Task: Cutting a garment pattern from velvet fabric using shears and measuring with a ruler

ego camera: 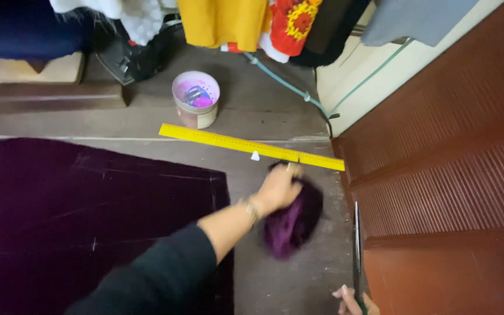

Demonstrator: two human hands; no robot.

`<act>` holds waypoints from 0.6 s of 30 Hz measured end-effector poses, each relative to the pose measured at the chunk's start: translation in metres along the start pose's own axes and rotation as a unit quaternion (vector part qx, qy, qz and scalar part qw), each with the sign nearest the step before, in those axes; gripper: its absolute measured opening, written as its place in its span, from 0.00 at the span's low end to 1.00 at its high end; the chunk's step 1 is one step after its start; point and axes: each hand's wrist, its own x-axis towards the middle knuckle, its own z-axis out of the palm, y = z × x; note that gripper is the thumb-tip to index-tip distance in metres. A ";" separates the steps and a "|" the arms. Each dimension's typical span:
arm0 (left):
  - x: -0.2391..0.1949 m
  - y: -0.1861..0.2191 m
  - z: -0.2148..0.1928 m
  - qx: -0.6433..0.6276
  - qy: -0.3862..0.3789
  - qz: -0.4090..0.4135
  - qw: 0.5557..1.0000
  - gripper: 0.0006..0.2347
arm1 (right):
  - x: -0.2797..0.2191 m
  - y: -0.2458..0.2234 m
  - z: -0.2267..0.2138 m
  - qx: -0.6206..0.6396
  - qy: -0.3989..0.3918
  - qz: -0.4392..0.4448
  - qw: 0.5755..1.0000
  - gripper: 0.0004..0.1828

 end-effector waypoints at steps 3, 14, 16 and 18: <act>0.073 0.015 -0.037 -0.028 0.094 -0.007 0.995 0.10 | 0.006 -0.007 -0.007 -0.111 -0.082 0.087 0.987 0.24; -0.023 -0.027 -0.126 0.189 0.125 0.079 0.971 0.26 | 0.049 -0.063 0.040 -0.268 -0.243 -0.043 0.931 0.17; -0.081 -0.028 -0.147 0.232 0.135 -0.005 0.963 0.25 | 0.083 -0.072 0.051 -0.303 -0.302 -0.084 0.900 0.14; -0.145 -0.025 -0.150 0.270 0.141 -0.093 0.948 0.23 | 0.113 -0.080 0.058 -0.335 -0.362 -0.120 0.862 0.12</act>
